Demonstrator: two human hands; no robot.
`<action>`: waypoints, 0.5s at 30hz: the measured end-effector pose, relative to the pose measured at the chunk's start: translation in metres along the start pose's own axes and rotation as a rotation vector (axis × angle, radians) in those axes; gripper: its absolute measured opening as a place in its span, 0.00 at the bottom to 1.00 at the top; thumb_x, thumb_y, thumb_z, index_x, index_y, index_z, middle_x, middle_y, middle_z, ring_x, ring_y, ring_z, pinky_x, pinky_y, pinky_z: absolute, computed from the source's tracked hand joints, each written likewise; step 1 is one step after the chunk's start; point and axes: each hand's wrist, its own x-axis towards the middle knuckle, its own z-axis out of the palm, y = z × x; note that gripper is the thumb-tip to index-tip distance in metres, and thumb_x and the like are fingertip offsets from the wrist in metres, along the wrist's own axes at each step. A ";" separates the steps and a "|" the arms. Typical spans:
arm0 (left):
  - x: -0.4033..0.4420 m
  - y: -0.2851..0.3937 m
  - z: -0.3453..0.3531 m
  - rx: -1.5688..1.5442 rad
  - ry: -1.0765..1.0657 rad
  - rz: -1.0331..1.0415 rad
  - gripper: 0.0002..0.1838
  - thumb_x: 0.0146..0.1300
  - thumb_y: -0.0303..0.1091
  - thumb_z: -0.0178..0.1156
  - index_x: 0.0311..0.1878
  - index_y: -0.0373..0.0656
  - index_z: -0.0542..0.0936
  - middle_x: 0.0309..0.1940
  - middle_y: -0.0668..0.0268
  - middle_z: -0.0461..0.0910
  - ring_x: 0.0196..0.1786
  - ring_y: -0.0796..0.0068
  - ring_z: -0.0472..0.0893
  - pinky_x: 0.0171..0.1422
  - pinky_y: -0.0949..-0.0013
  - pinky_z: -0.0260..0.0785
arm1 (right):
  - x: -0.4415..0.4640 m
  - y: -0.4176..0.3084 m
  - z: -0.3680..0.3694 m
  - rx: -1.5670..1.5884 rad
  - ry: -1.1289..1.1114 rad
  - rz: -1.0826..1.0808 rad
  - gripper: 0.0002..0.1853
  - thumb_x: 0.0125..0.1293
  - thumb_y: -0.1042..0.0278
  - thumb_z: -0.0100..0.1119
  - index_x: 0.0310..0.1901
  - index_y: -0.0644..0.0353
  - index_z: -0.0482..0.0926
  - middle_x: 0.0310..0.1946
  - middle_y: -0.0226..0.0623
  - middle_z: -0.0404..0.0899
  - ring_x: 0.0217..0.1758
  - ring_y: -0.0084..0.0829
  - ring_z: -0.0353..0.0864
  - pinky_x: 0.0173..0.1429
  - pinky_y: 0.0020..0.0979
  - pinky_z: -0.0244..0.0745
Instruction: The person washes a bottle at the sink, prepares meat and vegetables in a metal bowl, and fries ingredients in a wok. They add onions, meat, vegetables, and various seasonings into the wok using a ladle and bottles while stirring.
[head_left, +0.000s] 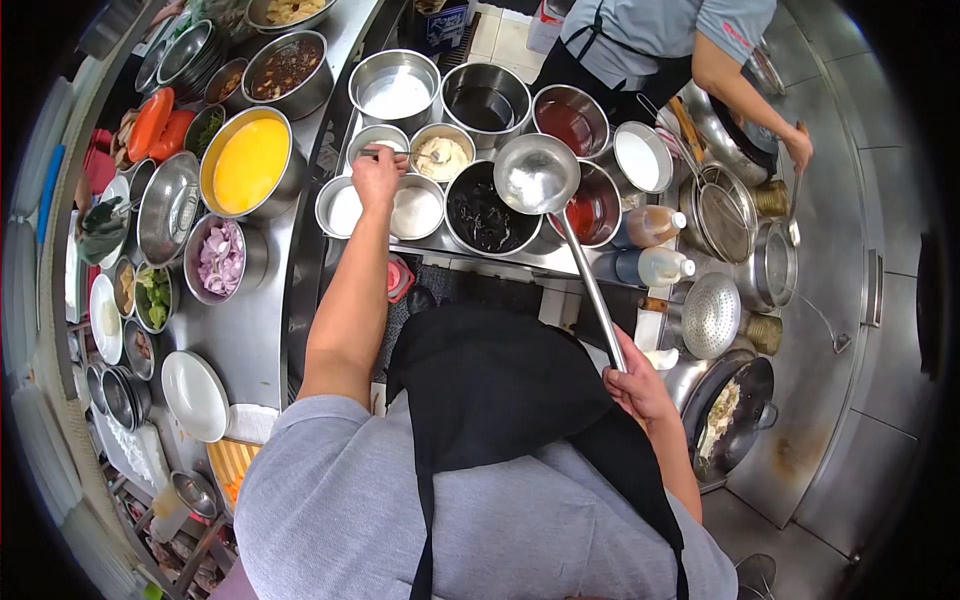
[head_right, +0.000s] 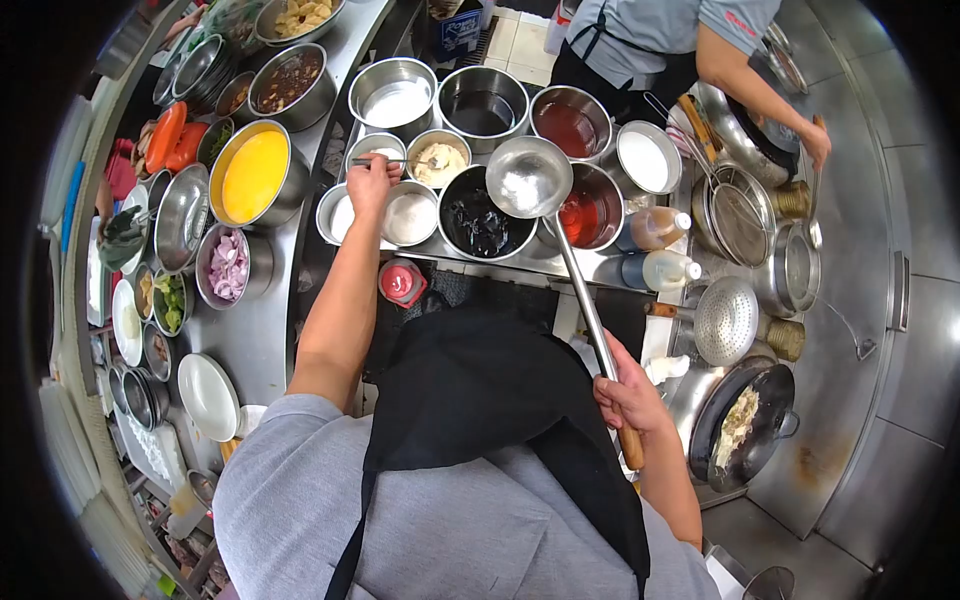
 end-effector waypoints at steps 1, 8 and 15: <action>-0.002 0.004 -0.004 -0.123 -0.005 -0.050 0.22 0.63 0.41 0.51 0.28 0.30 0.84 0.24 0.58 0.85 0.29 0.69 0.86 0.41 0.68 0.78 | -0.001 -0.004 0.003 -0.014 0.001 0.000 0.44 0.61 0.79 0.53 0.77 0.49 0.46 0.22 0.27 0.64 0.22 0.19 0.62 0.22 0.18 0.58; -0.004 0.015 -0.008 0.142 -0.051 0.020 0.19 0.61 0.38 0.52 0.30 0.29 0.84 0.25 0.56 0.85 0.29 0.67 0.86 0.41 0.67 0.78 | 0.007 -0.006 0.002 -0.013 -0.021 0.006 0.44 0.61 0.83 0.49 0.77 0.43 0.46 0.19 0.28 0.64 0.12 0.16 0.58 0.14 0.18 0.59; -0.004 0.014 -0.005 -0.046 -0.053 -0.029 0.18 0.62 0.37 0.53 0.30 0.30 0.84 0.26 0.55 0.85 0.29 0.69 0.86 0.38 0.68 0.79 | 0.009 -0.007 0.001 -0.049 -0.005 0.012 0.44 0.61 0.83 0.49 0.77 0.43 0.46 0.19 0.28 0.64 0.11 0.17 0.58 0.14 0.19 0.59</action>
